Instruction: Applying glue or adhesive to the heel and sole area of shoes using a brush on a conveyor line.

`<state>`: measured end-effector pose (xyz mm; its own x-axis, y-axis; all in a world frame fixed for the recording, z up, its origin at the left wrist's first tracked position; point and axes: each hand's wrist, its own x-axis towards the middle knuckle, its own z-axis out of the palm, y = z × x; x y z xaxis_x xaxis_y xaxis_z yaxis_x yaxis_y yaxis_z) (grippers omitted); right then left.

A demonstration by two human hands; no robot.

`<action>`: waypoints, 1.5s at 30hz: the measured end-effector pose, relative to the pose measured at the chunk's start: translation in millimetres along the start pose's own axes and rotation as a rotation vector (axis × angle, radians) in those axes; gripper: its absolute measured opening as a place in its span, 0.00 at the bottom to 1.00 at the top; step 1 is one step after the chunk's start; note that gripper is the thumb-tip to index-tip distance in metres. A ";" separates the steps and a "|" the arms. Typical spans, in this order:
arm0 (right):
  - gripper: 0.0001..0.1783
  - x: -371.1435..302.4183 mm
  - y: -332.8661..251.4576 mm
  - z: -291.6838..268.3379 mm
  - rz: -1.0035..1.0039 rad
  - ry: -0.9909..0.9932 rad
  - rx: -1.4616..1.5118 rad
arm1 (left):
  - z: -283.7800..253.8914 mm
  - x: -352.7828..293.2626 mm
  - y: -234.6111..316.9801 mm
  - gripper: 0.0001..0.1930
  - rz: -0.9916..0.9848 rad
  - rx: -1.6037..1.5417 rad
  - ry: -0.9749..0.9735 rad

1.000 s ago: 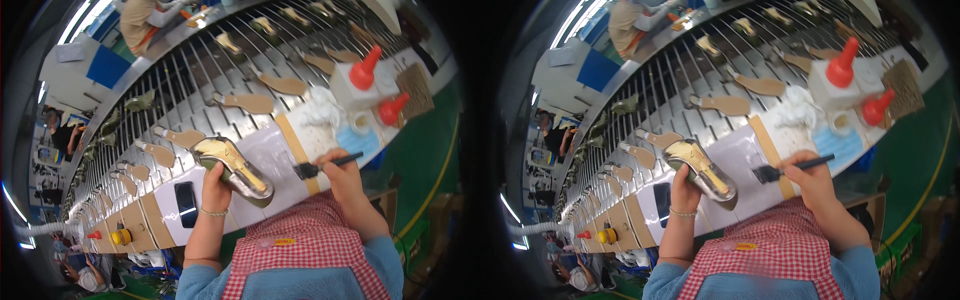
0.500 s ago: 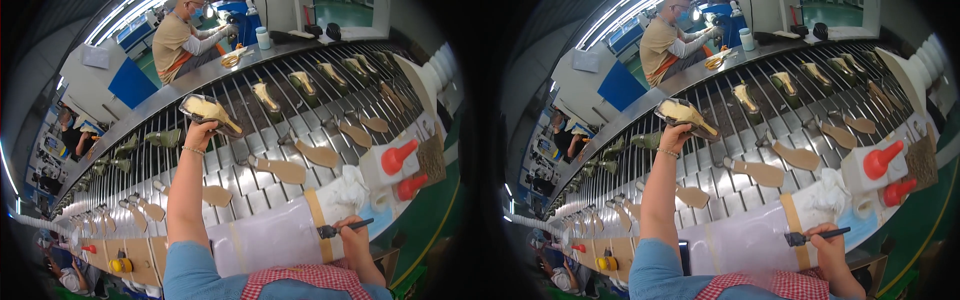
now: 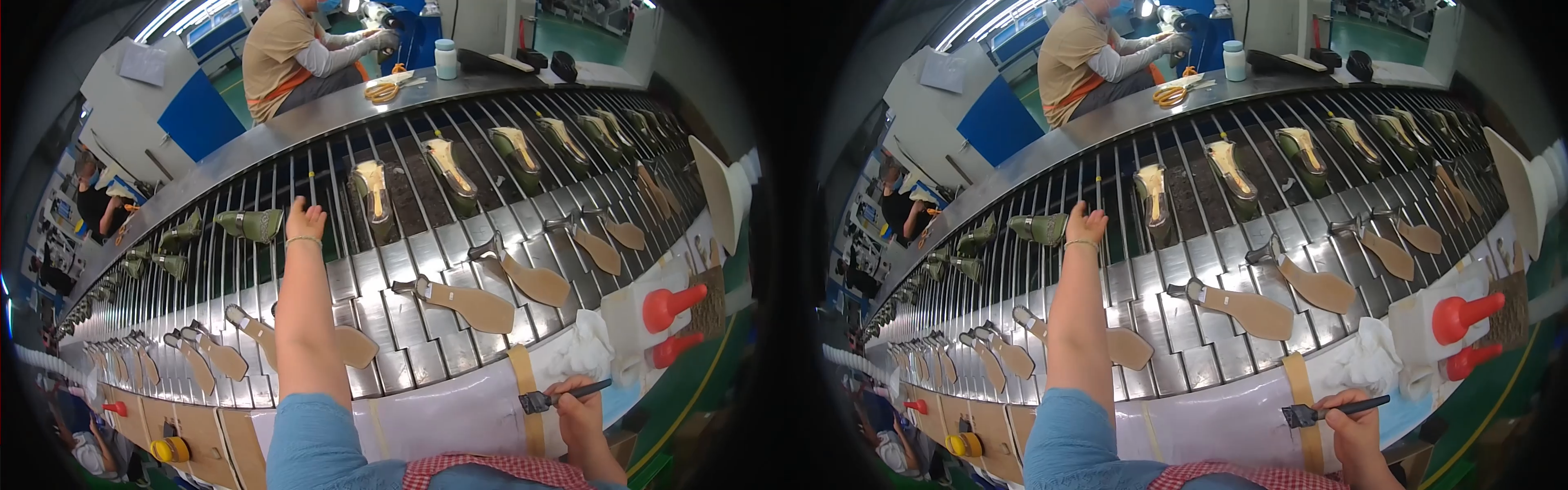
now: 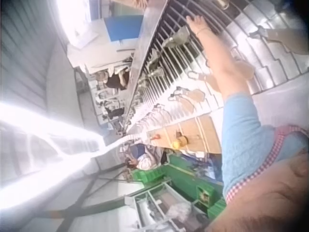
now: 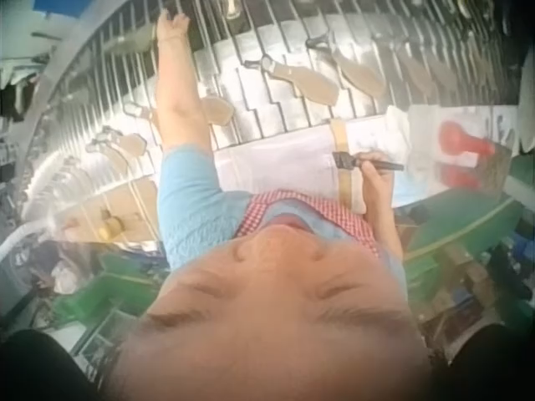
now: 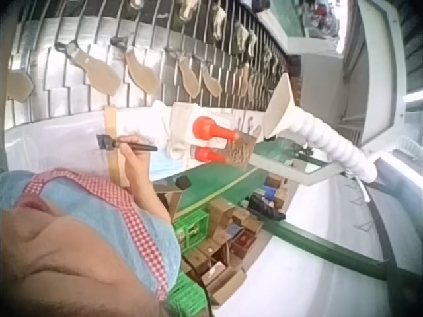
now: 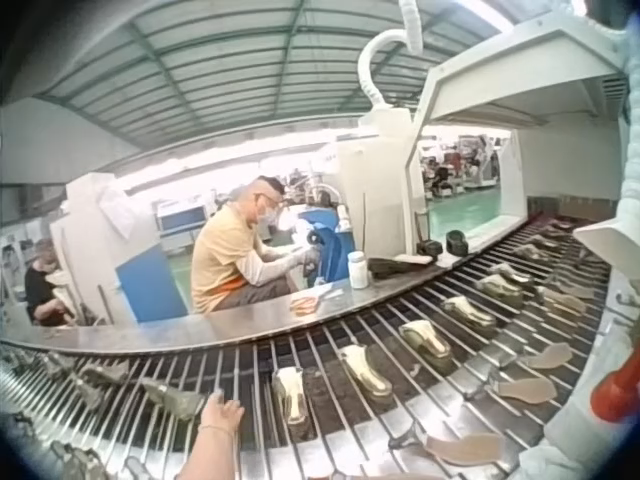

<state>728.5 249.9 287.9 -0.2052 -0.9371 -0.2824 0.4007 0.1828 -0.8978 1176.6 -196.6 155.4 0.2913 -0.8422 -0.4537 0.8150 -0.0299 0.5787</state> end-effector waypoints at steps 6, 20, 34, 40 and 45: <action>0.13 1.0 -0.7 2.0 -0.067 0.025 -0.019 | -15.0 25.3 17.2 0.36 -0.007 -0.437 0.156; 0.11 -19.4 -8.4 0.5 -0.056 -0.039 0.024 | -75.9 -91.1 72.0 0.11 0.048 0.024 0.039; 0.10 -79.1 -64.6 -80.9 -0.383 0.144 -0.437 | -25.2 -370.2 35.3 0.12 -0.010 1.060 -0.871; 0.13 -71.0 -99.8 -126.6 -0.534 0.388 -1.088 | -39.7 -399.5 -50.5 0.25 0.077 1.251 -1.134; 0.12 -55.2 -88.5 -145.9 -0.479 0.362 -1.185 | -50.7 -526.7 -84.4 0.39 0.849 1.977 -1.228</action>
<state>574.2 328.8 333.6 -0.4056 -0.8834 0.2348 -0.7551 0.1790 -0.6306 979.8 276.8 311.2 -0.6999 -0.7083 0.0920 -0.6456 0.6824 0.3428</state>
